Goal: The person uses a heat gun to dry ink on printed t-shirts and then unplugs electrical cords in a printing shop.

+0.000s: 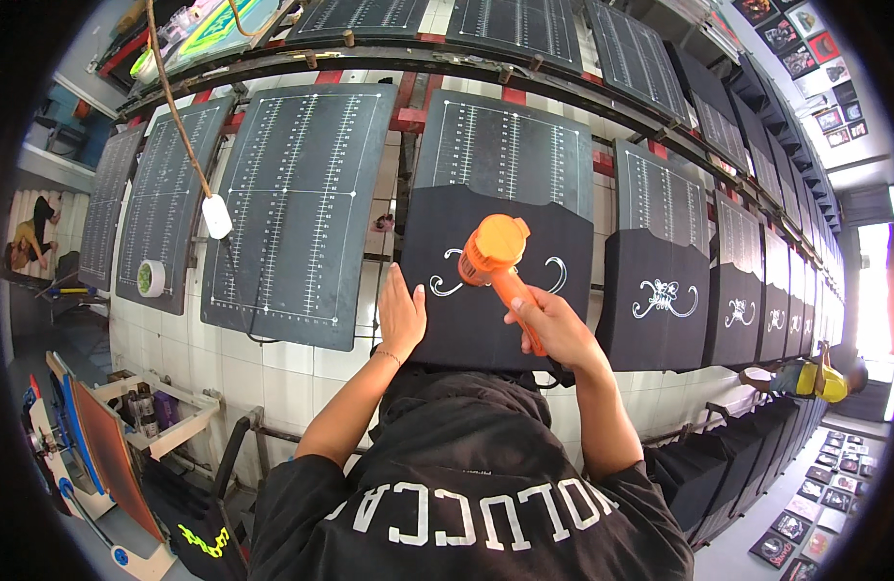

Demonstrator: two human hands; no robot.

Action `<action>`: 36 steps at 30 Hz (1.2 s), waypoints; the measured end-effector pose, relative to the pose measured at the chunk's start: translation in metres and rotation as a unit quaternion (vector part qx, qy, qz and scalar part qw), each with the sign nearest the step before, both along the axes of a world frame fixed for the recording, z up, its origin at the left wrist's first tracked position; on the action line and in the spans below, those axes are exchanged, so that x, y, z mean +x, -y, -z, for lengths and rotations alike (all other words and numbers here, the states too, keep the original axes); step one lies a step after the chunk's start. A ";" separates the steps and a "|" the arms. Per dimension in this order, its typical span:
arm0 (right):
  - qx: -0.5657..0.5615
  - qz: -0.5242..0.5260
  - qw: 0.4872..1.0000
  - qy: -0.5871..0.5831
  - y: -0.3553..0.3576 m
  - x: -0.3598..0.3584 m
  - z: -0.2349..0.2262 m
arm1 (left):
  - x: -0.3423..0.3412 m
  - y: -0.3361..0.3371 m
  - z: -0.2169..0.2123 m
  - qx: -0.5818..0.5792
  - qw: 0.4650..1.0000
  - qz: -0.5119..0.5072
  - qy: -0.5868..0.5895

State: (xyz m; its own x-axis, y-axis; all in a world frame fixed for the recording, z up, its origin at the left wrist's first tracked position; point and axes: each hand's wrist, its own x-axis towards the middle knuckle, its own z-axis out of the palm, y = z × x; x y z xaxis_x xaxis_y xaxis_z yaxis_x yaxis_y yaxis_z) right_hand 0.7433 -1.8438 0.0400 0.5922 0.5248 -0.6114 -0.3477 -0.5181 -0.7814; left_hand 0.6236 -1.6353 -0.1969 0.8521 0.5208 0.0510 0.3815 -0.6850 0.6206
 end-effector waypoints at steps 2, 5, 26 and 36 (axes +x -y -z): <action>0.001 -0.003 1.000 -0.002 0.002 0.001 0.000 | 0.001 0.001 -0.001 -0.001 1.000 -0.003 -0.016; 0.010 0.022 1.000 0.019 -0.001 0.006 0.007 | 0.001 0.003 -0.005 0.022 0.999 0.004 -0.032; -0.006 0.080 0.995 0.064 0.003 0.016 0.009 | 0.035 0.013 -0.026 0.123 0.984 0.115 -0.057; -0.019 0.027 0.999 0.024 0.042 0.004 0.006 | 0.063 0.016 -0.024 0.146 0.977 0.151 -0.038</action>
State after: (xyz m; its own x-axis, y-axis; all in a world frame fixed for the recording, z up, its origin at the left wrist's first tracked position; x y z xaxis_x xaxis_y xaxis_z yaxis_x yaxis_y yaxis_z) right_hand 0.7469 -1.8854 0.0339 0.6484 0.4678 -0.6006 -0.3391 -0.5289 -0.7780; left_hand 0.6865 -1.6510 -0.1727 0.9720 0.2171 0.0899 0.1715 -0.9171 0.3599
